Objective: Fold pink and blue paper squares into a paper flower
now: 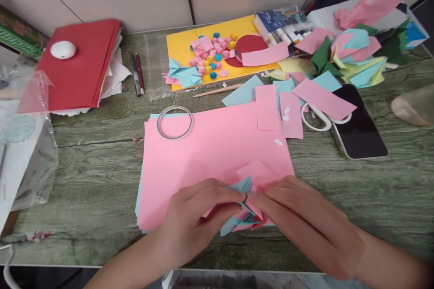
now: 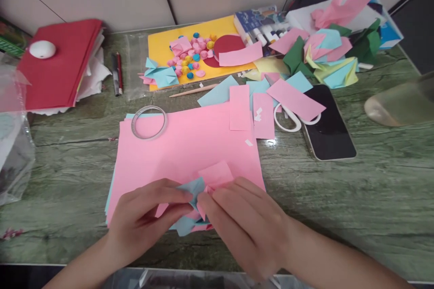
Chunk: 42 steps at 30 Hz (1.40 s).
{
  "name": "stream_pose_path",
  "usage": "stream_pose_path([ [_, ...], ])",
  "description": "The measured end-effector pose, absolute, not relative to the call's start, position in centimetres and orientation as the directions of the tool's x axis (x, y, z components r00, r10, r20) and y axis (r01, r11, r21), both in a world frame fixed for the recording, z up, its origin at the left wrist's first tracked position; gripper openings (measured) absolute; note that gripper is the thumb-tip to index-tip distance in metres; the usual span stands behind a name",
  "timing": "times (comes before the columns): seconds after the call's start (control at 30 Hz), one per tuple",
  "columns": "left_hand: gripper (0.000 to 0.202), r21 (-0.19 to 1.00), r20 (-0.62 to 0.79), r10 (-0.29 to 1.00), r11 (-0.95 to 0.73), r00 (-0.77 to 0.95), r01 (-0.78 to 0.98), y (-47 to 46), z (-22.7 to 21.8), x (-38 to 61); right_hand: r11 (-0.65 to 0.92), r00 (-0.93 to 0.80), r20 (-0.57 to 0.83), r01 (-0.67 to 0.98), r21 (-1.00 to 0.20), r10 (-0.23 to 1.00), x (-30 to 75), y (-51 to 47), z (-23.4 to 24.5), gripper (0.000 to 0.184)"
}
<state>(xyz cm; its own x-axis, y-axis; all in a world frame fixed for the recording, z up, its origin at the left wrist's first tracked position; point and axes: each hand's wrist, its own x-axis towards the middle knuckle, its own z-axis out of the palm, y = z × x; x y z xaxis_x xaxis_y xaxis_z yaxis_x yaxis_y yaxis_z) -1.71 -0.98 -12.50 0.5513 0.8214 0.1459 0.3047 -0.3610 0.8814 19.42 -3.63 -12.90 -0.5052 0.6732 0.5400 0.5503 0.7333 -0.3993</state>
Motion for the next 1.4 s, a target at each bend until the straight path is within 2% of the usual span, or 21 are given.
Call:
stream_pose_path([
  [0.17, 0.026, 0.892, 0.170, 0.811, -0.368, 0.560, 0.263, -0.9, -12.3, -1.8, 0.729, -0.422, 0.606, 0.513, -0.453, 0.674, 19.1, -3.6, -13.1, 0.027],
  [0.37, 0.028, 0.875, 0.192, 0.791, -0.406, 0.581, 0.263, -0.8, -12.0, -2.0, 0.742, -0.416, 0.650, 0.563, -0.364, 0.636, 18.9, -3.7, -13.3, 0.028],
  [0.53, 0.030, 0.885, 0.182, 0.795, -0.389, 0.578, 0.257, -0.8, -12.1, -2.0, 0.725, -0.388, 0.635, 0.533, -0.437, 0.668, 19.0, -3.8, -13.7, 0.031],
  [0.63, 0.030, 0.894, 0.176, 0.799, -0.375, 0.575, 0.247, -0.8, -12.2, -1.9, 0.713, -0.406, 0.592, 0.489, -0.502, 0.696, 19.0, -3.7, -13.7, 0.031],
  [0.8, 0.025, 0.908, 0.147, 0.828, -0.330, 0.541, 0.258, -0.8, -12.3, -1.7, 0.702, -0.407, 0.576, 0.482, -0.524, 0.709, 19.0, -3.5, -13.1, 0.029],
  [0.97, 0.026, 0.921, 0.107, 0.836, -0.286, 0.538, 0.263, -0.8, -12.4, -1.7, 0.569, -0.455, 0.356, 0.531, -0.628, 0.816, 18.9, -3.4, -12.3, 0.022],
  [1.07, 0.025, 0.924, 0.053, 0.848, -0.242, 0.527, 0.295, -0.6, -12.4, -1.6, 0.520, -0.425, 0.318, 0.546, -0.657, 0.848, 19.0, -3.7, -12.9, 0.019],
  [1.13, 0.023, 0.931, 0.025, 0.859, -0.206, 0.512, 0.302, -0.5, -12.4, -1.5, 0.527, -0.435, 0.317, 0.549, -0.648, 0.843, 19.0, -3.8, -13.6, 0.019],
  [1.4, 0.022, 0.936, -0.110, 0.890, -0.057, 0.443, 0.346, -0.5, -13.0, -1.2, 0.650, -0.441, 0.479, 0.553, -0.521, 0.759, 19.0, -3.0, -13.5, 0.013],
])
